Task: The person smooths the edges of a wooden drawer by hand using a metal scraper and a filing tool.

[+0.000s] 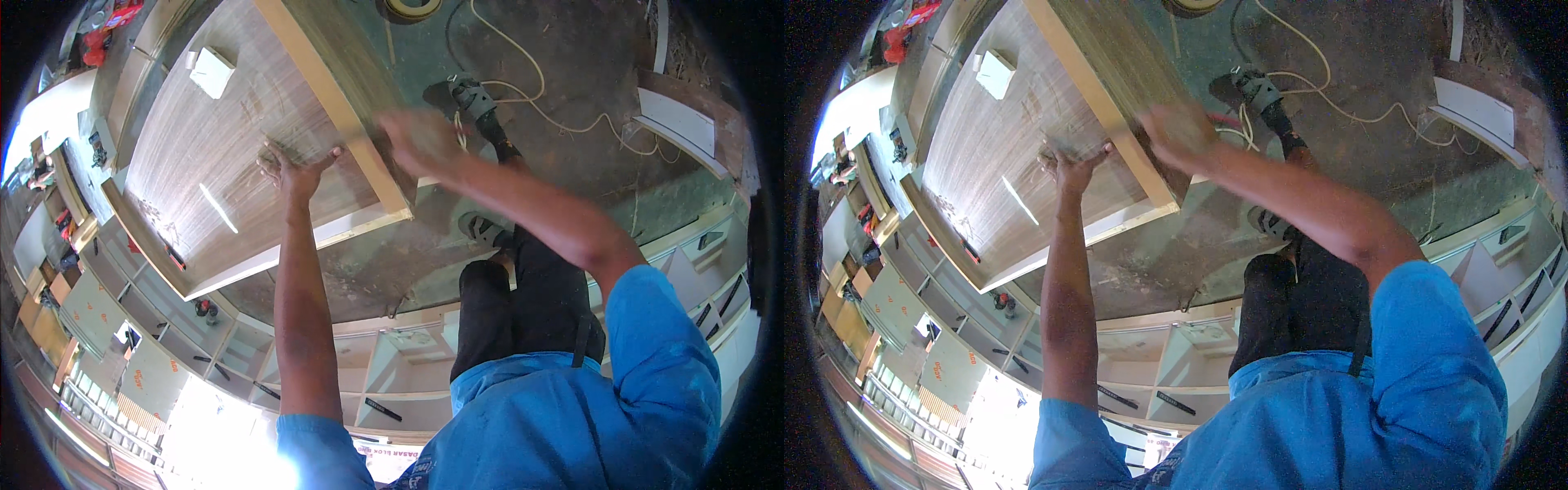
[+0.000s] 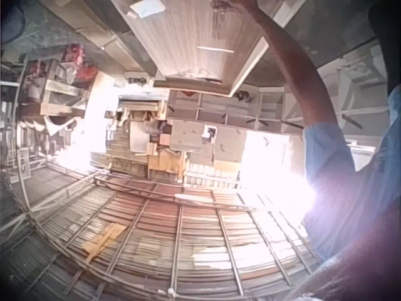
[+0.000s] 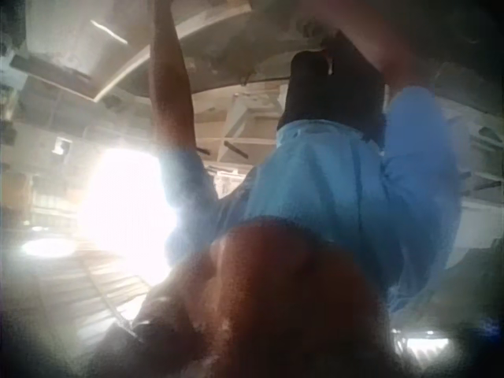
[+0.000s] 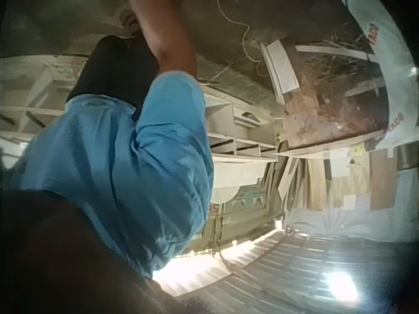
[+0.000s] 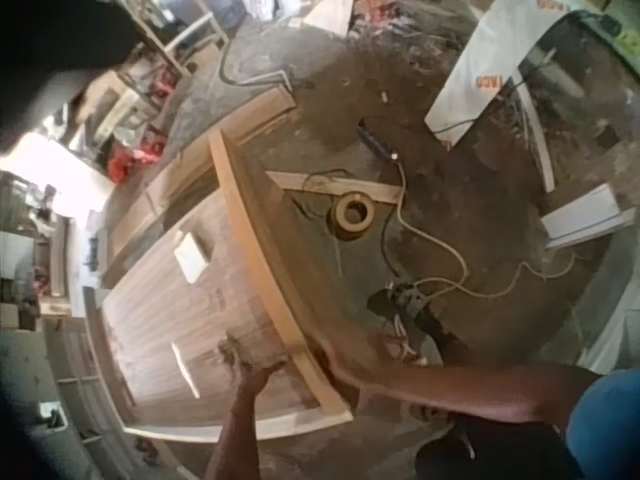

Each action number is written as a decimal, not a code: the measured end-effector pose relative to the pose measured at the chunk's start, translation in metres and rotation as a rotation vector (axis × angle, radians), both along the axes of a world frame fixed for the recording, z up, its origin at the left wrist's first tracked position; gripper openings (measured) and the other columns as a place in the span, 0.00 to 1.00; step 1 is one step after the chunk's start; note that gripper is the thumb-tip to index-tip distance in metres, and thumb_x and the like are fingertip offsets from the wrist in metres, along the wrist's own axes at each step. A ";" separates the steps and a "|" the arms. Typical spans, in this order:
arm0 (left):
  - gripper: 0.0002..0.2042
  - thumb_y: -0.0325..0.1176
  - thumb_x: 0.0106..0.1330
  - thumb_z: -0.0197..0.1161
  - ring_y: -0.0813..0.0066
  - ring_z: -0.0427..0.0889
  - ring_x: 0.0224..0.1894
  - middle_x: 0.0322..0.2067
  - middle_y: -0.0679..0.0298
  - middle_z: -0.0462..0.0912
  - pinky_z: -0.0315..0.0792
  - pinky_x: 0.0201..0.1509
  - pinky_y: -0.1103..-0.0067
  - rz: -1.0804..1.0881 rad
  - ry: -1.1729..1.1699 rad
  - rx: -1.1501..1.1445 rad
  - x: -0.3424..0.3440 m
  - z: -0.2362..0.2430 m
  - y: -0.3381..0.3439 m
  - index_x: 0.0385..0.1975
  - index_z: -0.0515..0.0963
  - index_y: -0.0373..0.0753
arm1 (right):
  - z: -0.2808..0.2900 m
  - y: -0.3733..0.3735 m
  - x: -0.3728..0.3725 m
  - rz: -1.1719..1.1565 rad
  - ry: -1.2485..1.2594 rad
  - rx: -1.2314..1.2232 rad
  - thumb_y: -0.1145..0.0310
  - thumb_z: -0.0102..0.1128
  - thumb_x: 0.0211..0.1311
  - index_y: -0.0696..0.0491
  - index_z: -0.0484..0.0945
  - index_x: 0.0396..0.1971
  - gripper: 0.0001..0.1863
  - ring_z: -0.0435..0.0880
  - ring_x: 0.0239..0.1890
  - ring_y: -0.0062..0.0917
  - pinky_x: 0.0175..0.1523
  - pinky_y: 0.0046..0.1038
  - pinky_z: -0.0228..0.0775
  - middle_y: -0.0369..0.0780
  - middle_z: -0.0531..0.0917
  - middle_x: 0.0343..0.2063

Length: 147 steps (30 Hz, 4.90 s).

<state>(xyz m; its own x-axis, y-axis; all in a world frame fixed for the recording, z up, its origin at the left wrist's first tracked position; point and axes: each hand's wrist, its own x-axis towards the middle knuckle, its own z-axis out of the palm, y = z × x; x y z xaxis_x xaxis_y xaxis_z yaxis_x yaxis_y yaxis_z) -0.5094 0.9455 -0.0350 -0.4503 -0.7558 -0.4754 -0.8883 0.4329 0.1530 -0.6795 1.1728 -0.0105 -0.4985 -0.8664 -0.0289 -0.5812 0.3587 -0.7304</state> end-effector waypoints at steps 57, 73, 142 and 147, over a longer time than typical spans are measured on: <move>0.62 0.46 0.40 0.79 0.40 0.44 0.75 0.73 0.40 0.41 0.46 0.74 0.49 -0.172 0.249 -0.248 -0.154 0.084 0.070 0.75 0.44 0.41 | 0.036 0.141 -0.065 -0.562 -1.377 0.071 0.48 0.57 0.70 0.57 0.75 0.37 0.23 0.80 0.21 0.19 0.30 0.25 0.71 0.35 0.78 0.24; 0.60 0.52 0.41 0.80 0.40 0.52 0.73 0.72 0.38 0.47 0.50 0.73 0.49 -0.215 0.288 -0.591 -0.340 0.075 -0.119 0.73 0.51 0.36 | 0.008 0.091 -0.168 -0.649 -1.339 0.062 0.53 0.60 0.70 0.55 0.80 0.36 0.18 0.80 0.28 0.18 0.37 0.26 0.71 0.32 0.80 0.27; 0.44 0.64 0.72 0.34 0.36 0.38 0.76 0.73 0.34 0.42 0.36 0.72 0.41 0.966 -0.042 -0.582 -0.108 -0.055 -0.065 0.74 0.43 0.30 | 0.015 -0.232 -0.229 0.212 0.497 0.042 0.76 0.58 0.50 0.56 0.79 0.38 0.13 0.86 0.34 0.39 0.37 0.40 0.79 0.43 0.85 0.33; 0.47 0.66 0.71 0.35 0.33 0.32 0.76 0.71 0.27 0.34 0.31 0.73 0.42 0.943 0.027 -0.447 -0.102 -0.049 -0.066 0.74 0.38 0.29 | 0.012 -0.162 -0.160 0.184 0.411 -0.035 0.75 0.55 0.54 0.56 0.79 0.40 0.13 0.86 0.35 0.40 0.37 0.40 0.79 0.45 0.84 0.33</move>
<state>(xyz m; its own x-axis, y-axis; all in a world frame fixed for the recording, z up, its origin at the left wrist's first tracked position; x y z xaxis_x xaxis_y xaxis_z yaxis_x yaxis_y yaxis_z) -0.6110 0.8792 -0.0837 0.4077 -0.9109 -0.0638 -0.8942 -0.4124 0.1743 -0.8395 1.0110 0.0012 -0.3005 -0.9385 0.1699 -0.8771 0.2019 -0.4358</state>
